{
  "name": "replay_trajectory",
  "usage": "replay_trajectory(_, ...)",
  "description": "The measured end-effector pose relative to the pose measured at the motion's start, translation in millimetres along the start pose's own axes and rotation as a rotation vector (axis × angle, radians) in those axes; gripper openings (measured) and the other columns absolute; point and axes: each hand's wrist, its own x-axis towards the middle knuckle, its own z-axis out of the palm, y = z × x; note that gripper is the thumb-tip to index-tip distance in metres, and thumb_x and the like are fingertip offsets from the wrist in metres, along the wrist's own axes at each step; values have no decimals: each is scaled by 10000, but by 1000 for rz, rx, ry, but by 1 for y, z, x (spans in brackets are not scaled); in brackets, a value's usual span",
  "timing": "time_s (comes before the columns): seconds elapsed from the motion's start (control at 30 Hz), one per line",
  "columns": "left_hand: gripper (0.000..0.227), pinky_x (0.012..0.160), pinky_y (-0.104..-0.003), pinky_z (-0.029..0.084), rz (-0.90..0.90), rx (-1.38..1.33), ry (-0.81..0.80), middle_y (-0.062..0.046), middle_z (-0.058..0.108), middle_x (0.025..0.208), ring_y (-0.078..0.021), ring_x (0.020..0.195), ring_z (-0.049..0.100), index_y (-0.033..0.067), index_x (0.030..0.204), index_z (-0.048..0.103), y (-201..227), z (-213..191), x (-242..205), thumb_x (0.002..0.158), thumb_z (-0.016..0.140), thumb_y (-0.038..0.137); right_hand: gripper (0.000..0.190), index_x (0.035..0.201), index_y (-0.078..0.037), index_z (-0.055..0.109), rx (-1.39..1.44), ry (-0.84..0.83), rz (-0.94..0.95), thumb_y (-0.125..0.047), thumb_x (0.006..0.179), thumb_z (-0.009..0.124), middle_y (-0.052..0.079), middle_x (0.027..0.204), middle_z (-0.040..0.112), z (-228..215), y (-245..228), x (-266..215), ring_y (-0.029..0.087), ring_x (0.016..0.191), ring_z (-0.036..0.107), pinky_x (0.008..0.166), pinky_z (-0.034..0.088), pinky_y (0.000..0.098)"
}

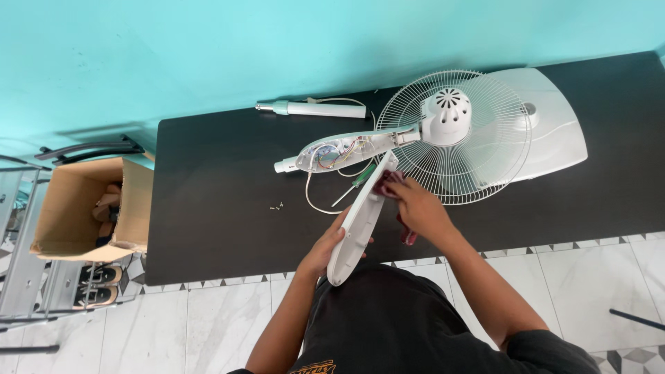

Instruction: The person wipes the exterior of a disassembled white electric fan with a red cloth. They clean the fan's base, neck, and a small cylindrical component, handling each part individually on a dark table.

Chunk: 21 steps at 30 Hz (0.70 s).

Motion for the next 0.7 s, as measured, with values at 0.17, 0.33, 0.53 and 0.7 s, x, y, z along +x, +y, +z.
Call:
replay_trajectory(0.17, 998, 838, -442, 613, -10, -6, -5, -188, 462, 1516, -349, 1179, 631, 137, 1643, 214, 17, -12, 8, 885, 661, 609, 440, 1246, -138, 684, -21, -72, -92, -61, 819, 609, 108, 1067, 626, 15, -34, -12, 315, 904, 693, 733, 580, 427)
replay_trajectory(0.33, 1030, 845, -443, 616, -13, 44, -65, -199, 468, 1520, -351, 1191, 638, 145, 1657, 228, 25, -23, 8, 869, 663, 644, 441, 1251, -134, 682, -84, -8, -102, -48, 822, 623, 101, 1080, 635, 7, -35, 0, 313, 903, 693, 732, 577, 422)
replay_trajectory(0.53, 1048, 838, -446, 621, -46, 8, -66, -187, 457, 1527, -360, 1176, 640, 178, 1644, 226, 29, -30, 1, 833, 682, 660, 429, 1273, -143, 675, -124, 24, 2, -50, 859, 618, 88, 1088, 639, 12, -47, 6, 298, 869, 694, 732, 583, 403)
replay_trajectory(0.7, 1024, 870, -434, 623, -58, 21, -25, -173, 453, 1545, -329, 1232, 622, 172, 1649, 231, 32, -42, -7, 856, 675, 642, 475, 1251, -152, 695, -33, -42, -163, -21, 804, 601, 100, 1058, 637, 37, -73, -18, 304, 904, 698, 738, 580, 409)
